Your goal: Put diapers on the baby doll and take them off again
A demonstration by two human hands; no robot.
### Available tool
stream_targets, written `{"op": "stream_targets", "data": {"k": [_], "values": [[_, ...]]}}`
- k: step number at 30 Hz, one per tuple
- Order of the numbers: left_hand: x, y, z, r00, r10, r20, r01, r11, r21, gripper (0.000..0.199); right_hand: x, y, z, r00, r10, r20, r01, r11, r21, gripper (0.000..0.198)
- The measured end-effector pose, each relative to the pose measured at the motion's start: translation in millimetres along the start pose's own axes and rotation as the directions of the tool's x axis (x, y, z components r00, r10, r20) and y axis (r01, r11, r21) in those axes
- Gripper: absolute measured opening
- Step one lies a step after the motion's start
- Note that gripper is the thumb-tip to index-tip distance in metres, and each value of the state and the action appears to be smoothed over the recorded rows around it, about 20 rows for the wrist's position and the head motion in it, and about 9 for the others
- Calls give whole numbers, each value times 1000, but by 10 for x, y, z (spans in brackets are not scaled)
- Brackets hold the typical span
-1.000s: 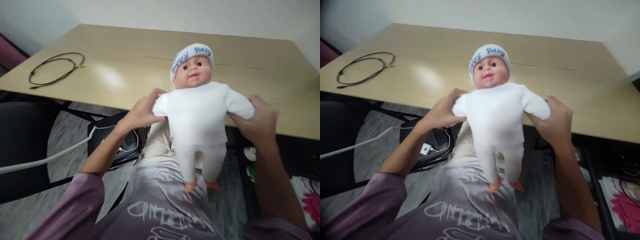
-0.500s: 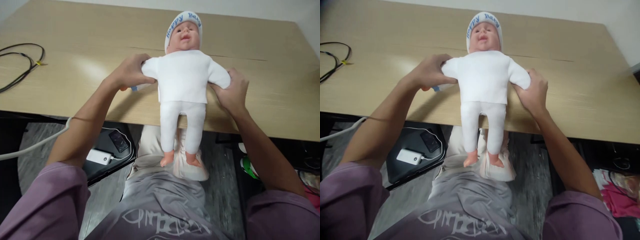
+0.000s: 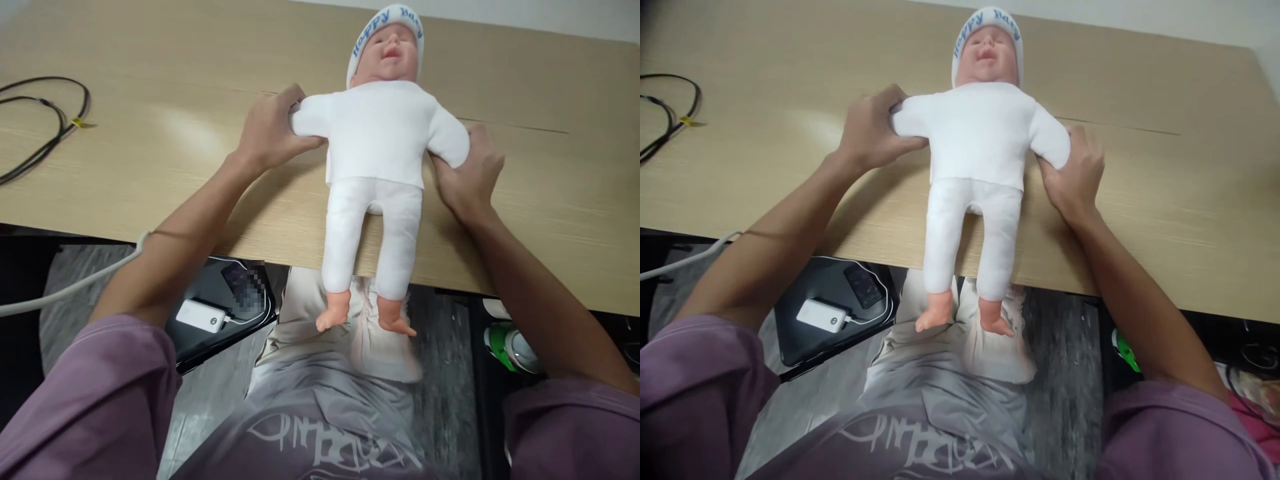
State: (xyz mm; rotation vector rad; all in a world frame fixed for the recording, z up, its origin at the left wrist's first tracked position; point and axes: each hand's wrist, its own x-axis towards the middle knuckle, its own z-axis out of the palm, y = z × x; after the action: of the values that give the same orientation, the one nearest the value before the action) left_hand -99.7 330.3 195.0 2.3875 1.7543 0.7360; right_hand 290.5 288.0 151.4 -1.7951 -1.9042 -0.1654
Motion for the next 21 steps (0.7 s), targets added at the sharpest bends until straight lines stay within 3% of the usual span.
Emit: {"op": "stream_targets", "data": {"k": [6, 11, 14, 21], "values": [[146, -214, 299, 998, 15, -57, -10, 996, 84, 70, 250, 73, 113, 995, 14, 100, -17, 999, 29, 48], [347, -376, 440, 1000, 14, -8, -13, 997, 79, 86, 500, 108, 209, 996, -29, 79, 21, 994, 108, 58], [490, -443, 481, 999, 46, -22, -44, 993, 111, 85, 638, 117, 273, 996, -56, 62, 48, 991, 121, 63], [874, -566, 628, 998, 28, -59, -21, 993, 118, 92, 1018, 154, 489, 999, -9, 44, 7, 998, 55, 56]]}}
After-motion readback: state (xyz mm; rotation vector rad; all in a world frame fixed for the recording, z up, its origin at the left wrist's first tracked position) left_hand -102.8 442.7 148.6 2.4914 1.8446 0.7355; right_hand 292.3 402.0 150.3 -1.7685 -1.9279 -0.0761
